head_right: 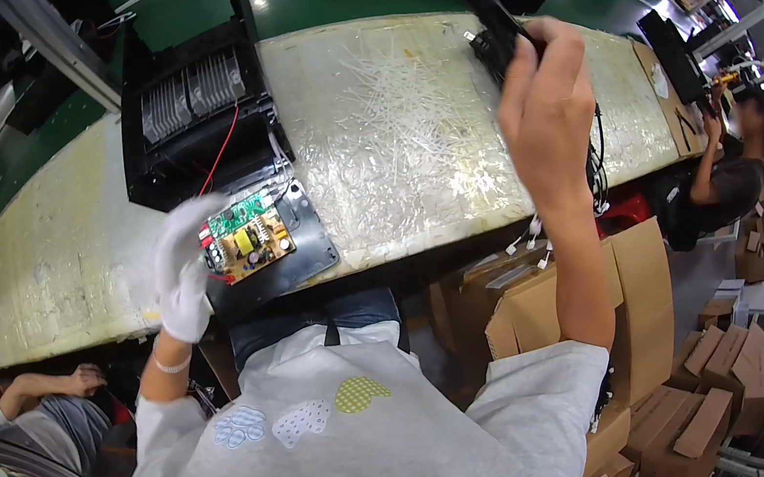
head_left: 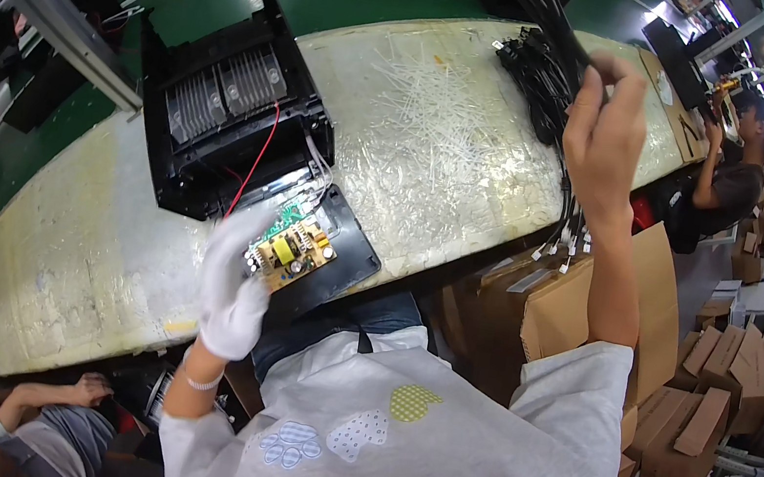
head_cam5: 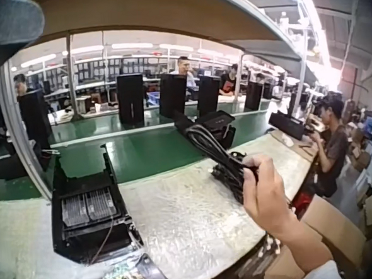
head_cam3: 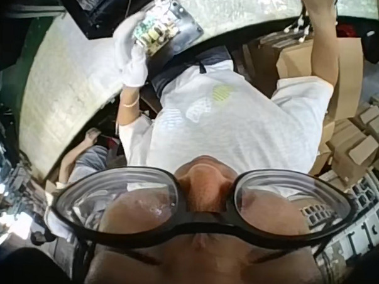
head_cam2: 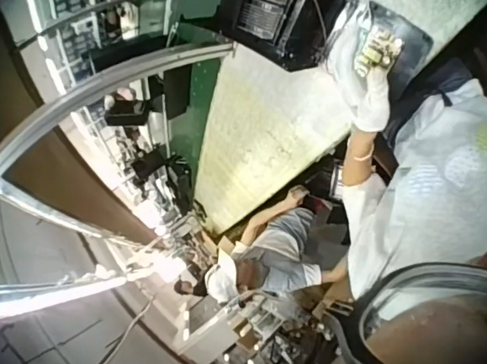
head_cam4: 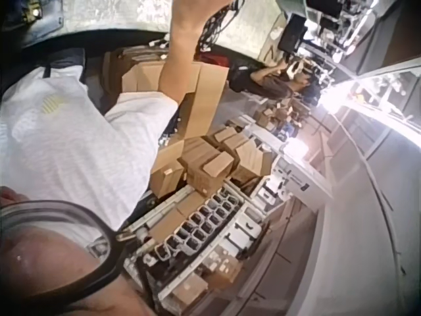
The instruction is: Assembling an electronic device by connecting a circuit board and wires inside a black casing on an assembly line.
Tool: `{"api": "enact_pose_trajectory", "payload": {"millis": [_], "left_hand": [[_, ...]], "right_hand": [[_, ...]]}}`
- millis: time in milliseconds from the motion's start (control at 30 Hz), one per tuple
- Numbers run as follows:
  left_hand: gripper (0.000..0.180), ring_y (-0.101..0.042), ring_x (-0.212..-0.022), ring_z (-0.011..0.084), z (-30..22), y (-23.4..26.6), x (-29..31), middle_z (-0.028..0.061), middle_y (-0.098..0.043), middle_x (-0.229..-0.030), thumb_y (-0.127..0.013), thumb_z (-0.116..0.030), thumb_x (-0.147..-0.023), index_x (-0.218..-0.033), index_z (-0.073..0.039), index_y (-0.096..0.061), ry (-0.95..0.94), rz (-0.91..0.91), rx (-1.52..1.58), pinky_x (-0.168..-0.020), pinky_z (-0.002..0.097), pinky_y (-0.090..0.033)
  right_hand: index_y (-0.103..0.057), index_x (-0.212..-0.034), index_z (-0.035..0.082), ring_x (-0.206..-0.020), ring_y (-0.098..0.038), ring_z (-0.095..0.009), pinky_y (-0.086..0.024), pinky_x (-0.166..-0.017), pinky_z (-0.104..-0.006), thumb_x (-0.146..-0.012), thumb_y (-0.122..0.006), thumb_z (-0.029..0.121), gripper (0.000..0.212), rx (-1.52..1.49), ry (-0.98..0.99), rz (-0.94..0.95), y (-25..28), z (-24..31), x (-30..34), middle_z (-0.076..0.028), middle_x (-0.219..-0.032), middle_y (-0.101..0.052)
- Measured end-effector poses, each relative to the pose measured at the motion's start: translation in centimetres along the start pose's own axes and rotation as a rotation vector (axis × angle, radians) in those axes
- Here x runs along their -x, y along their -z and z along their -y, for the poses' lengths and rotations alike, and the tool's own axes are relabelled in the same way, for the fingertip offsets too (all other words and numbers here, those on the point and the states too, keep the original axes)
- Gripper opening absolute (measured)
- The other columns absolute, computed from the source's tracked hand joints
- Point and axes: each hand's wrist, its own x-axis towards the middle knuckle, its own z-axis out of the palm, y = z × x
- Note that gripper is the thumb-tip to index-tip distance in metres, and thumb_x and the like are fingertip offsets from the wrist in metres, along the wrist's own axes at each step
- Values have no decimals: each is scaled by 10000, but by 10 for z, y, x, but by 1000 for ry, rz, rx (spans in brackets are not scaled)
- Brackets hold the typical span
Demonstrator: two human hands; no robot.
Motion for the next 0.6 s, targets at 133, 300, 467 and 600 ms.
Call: {"api": "enact_pose_trajectory", "payload": {"millis": [133,300,467,600], "left_hand": [[720,-420,-1333,308,-38,-57,-83,191,-411,-1439,-488,-433,-965,-1451,55,-277,19,171,568,-1144,431,-286],[416,-613,-846,215,-60,-40,-130,153,-597,-1078,-380,-357,-1043,-1171,21,-498,12,-250,988,-903,446,-526],[295,-640,-725,168,-51,23,-140,66,-615,-827,-442,-295,-1032,-996,-30,-565,-106,-419,799,-745,387,-591],[242,-633,-684,152,-32,46,-151,64,-597,-833,-467,-255,-1025,-944,-38,-536,-135,-559,618,-706,383,-595]], "right_hand": [[-530,-1113,-25,-728,-601,-130,-494,-655,-265,-955,-552,45,175,-282,132,23,-8,99,-27,-81,-897,-615],[-560,-1186,-28,-915,-597,-155,-454,-867,-265,-1013,-448,133,261,-733,68,5,-40,120,-18,-125,-1035,-652],[-510,-1257,-90,-1041,-630,-254,-450,-985,-368,-1057,-311,282,467,-1414,-412,1002,-76,98,49,-200,-1111,-641],[-512,-1254,-85,-1010,-642,-262,-500,-925,-383,-1049,-376,280,441,-1723,-609,1184,-89,107,76,-196,-1078,-645]]}}
